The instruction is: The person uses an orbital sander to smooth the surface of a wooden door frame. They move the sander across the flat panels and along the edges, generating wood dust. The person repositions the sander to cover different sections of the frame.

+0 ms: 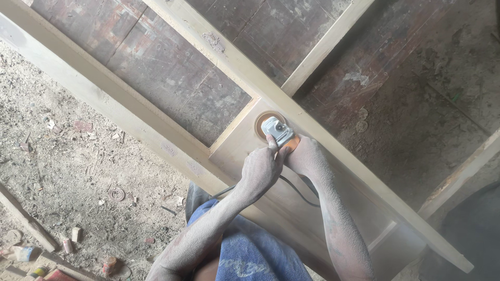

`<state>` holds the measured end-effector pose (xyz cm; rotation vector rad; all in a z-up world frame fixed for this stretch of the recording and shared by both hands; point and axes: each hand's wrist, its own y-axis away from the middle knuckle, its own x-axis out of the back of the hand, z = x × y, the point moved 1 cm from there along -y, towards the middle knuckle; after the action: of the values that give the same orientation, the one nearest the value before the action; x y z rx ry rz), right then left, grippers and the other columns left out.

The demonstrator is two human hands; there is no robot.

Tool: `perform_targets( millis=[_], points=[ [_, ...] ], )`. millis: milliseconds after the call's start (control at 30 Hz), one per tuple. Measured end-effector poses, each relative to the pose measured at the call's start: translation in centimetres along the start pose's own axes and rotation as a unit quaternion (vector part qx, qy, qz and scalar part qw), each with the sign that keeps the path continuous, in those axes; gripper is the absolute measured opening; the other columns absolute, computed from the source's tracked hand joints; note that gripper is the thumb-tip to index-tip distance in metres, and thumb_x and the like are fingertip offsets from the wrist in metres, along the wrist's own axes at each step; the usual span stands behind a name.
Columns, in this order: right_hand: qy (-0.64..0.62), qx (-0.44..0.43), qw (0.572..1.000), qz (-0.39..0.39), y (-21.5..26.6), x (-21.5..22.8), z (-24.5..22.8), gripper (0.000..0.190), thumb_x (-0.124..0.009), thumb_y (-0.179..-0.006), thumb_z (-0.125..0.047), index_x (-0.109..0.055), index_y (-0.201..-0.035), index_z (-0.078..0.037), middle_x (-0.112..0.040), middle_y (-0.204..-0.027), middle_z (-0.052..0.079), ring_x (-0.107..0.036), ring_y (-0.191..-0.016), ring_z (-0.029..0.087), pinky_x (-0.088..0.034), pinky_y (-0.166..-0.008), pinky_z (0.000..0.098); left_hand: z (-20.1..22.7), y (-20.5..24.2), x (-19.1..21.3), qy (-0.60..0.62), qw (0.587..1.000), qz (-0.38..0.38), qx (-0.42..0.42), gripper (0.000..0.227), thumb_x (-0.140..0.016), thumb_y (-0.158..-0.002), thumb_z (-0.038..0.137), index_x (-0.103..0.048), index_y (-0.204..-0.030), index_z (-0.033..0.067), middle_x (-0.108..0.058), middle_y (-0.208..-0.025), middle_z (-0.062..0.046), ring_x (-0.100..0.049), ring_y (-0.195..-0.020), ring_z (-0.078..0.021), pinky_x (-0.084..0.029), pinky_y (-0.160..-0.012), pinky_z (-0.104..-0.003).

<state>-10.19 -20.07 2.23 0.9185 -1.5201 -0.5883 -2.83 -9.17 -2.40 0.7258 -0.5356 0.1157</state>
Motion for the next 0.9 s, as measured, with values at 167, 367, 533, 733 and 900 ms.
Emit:
perform_targets(
  millis=[167,367,533,733,900],
  points=[
    [-0.015,-0.015,1.000,-0.015,0.8,0.2,0.2,0.047,-0.072,-0.088,-0.036,-0.065,-0.128,-0.012,-0.073,-0.116,0.019,-0.072,-0.110,0.034,-0.060,-0.092,0.0454,0.2,0.5,-0.5,-0.018,0.999,0.020,-0.017,0.074,-0.049,-0.104,0.045,-0.039,-0.147,-0.0150,-0.068,-0.066,-0.019,-0.072,-0.068,-0.0358,-0.056,-0.063,-0.048],
    [-0.016,-0.020,0.999,-0.025,1.2,-0.2,0.9,0.050,-0.072,-0.088,-0.038,-0.065,-0.127,-0.009,-0.074,-0.114,0.019,-0.072,-0.111,0.034,-0.060,-0.094,0.0454,0.9,1.4,-0.3,-0.021,1.000,0.003,-0.002,0.073,-0.048,-0.104,0.045,-0.039,-0.147,-0.0142,-0.067,-0.064,-0.020,-0.071,-0.065,-0.0362,-0.055,-0.063,-0.048],
    [0.004,0.038,0.999,-0.018,1.3,-2.2,1.8,0.045,-0.069,-0.088,-0.039,-0.065,-0.118,-0.006,-0.076,-0.107,0.020,-0.074,-0.108,0.034,-0.059,-0.094,0.0456,1.0,2.8,0.6,-0.010,1.000,-0.004,0.014,0.075,-0.049,-0.104,0.043,-0.038,-0.143,-0.0201,-0.067,-0.063,-0.019,-0.072,-0.062,-0.0338,-0.057,-0.057,-0.045],
    [0.001,0.043,0.998,-0.047,2.1,-4.9,1.6,0.048,-0.070,-0.087,-0.039,-0.062,-0.116,-0.001,-0.075,-0.103,0.024,-0.072,-0.107,0.039,-0.059,-0.093,0.0484,-1.3,5.3,0.4,-0.040,0.999,-0.005,0.021,0.074,-0.053,-0.104,0.042,-0.042,-0.139,-0.0214,-0.069,-0.064,-0.020,-0.072,-0.062,-0.0349,-0.057,-0.059,-0.046],
    [-0.027,0.037,0.997,-0.063,2.8,-5.1,2.2,0.050,-0.073,-0.083,-0.036,-0.061,-0.116,-0.001,-0.074,-0.104,0.022,-0.072,-0.107,0.038,-0.059,-0.092,0.0481,-2.0,5.8,-0.6,-0.042,0.999,0.002,-0.013,0.077,-0.056,-0.101,0.042,-0.040,-0.139,-0.0224,-0.069,-0.064,-0.020,-0.072,-0.063,-0.0358,-0.057,-0.060,-0.047]
  ],
)
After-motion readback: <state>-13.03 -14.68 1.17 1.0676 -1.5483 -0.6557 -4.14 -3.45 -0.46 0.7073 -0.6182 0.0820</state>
